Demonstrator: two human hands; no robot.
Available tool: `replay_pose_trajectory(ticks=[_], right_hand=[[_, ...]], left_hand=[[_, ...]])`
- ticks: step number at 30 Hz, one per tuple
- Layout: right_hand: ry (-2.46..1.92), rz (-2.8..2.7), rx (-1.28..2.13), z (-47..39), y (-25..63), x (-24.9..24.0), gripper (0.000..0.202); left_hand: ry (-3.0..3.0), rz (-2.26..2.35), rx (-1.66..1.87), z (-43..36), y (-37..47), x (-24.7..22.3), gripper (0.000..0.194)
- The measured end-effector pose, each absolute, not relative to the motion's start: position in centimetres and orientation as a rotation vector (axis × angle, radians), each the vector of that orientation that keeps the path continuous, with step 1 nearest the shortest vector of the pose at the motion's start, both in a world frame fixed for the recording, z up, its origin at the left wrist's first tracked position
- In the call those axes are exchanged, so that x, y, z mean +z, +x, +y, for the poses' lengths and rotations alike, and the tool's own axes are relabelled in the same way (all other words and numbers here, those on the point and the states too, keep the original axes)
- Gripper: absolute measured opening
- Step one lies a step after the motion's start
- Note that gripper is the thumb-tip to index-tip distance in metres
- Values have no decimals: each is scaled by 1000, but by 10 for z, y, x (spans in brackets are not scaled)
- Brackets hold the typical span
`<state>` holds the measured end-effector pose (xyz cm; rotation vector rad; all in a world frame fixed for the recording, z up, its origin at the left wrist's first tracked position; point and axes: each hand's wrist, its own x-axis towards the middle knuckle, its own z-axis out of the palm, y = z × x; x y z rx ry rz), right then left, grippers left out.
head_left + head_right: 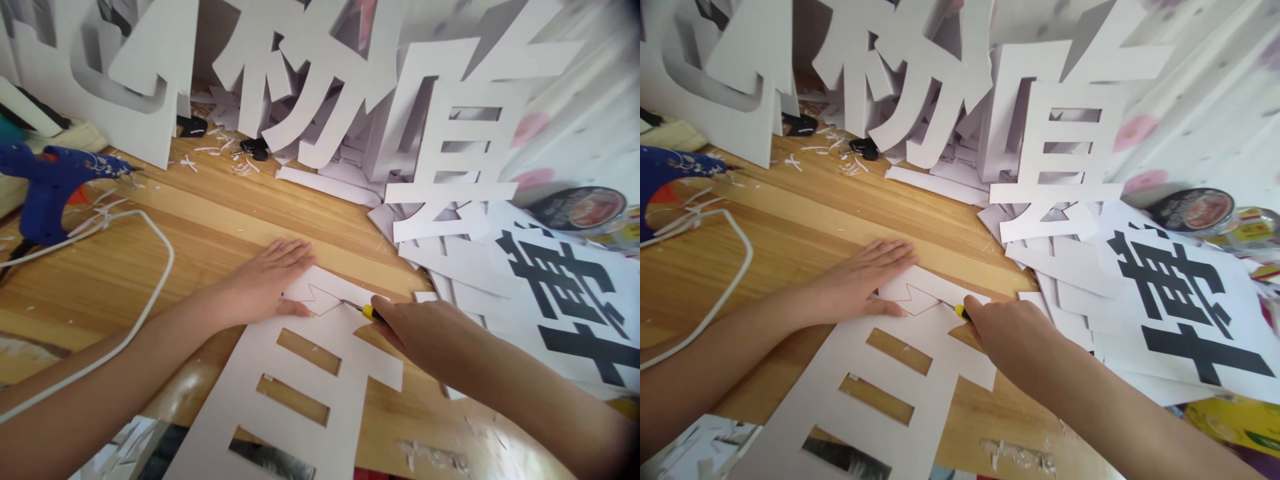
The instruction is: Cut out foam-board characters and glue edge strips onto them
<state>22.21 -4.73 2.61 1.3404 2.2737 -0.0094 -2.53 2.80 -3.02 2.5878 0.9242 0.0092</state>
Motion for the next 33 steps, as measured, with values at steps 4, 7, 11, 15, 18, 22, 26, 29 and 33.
replay_pose_trajectory(ticks=[4,7,11,15,18,22,26,29,33], right_hand=[[1393,2261,-45,-50,226,20,13],[1424,2272,-55,-55,230,20,14],[1506,2314,-46,-58,225,27,19],[1520,2373,-144,-47,206,27,21],[1538,2319,-183,-34,193,22,22],[1492,2344,-164,-25,186,16,21],[1456,2359,-133,-24,186,17,21],[1459,2322,-108,-25,185,17,20],[1434,2332,-108,-24,183,17,21]], left_hand=[[2573,930,-12,28,-24,-29,87],[2576,920,-5,28,-24,-28,88],[2588,914,-22,29,-24,-28,89],[2591,926,-2,28,-23,-27,88],[2581,925,-10,27,-23,-26,86],[2570,918,-17,26,-23,-24,87],[2566,919,2,26,-24,-25,86],[2565,913,17,26,-24,-26,85],[2565,917,16,27,-23,-27,85]])
